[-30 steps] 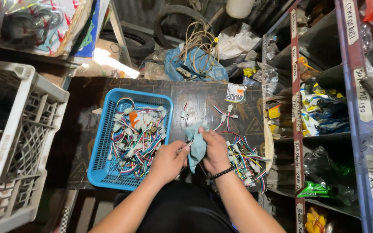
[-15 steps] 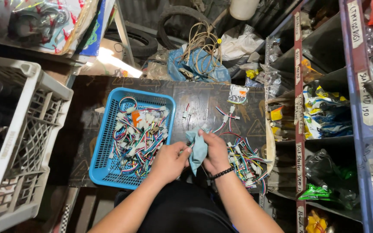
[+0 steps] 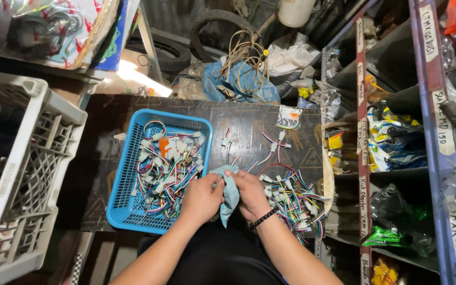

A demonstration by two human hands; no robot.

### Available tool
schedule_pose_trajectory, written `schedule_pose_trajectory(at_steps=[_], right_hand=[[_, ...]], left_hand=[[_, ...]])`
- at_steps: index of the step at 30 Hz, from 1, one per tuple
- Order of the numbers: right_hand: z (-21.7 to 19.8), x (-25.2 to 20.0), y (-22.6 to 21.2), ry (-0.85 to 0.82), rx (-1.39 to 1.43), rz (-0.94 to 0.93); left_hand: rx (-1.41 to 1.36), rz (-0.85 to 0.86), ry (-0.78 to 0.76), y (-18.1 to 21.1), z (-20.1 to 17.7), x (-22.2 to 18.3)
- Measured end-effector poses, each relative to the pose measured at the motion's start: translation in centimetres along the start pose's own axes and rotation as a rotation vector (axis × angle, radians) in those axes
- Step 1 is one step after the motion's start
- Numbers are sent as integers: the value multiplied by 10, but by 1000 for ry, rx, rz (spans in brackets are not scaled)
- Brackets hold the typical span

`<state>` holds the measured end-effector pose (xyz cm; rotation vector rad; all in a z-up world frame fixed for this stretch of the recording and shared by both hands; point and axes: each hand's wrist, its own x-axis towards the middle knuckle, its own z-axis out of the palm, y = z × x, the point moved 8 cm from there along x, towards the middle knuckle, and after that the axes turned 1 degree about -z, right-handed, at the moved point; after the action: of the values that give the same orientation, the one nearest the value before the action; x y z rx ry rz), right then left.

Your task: Cleaning dirt and dust from motorcycle electrical wiring harnesses using a cloth at a workbench.

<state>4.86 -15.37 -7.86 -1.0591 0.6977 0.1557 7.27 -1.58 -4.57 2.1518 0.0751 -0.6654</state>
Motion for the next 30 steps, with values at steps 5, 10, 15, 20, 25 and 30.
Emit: schedule_pose_trajectory(at_steps=[5,10,15,20,25,30], right_hand=[[-24,39,22,48,-36,-17],[-13,44,3,82,-84,-71],[19,53,3,-135,-503,-105],[42,43,5,-193,-527,-89],[19,52,11,-163,-459,-59],[-28,66,18,-48,-356,-67]], left_hand=[[-33,-1,-4,-11,-2,-4],[73,-57,-129,-24,8,-12],[115,-71,-165,-28,13,-7],[86,-97,-127,-34,6,-5],[90,-79,-131,-26,9,-5],[45,-71,-88,-14,17,-3]])
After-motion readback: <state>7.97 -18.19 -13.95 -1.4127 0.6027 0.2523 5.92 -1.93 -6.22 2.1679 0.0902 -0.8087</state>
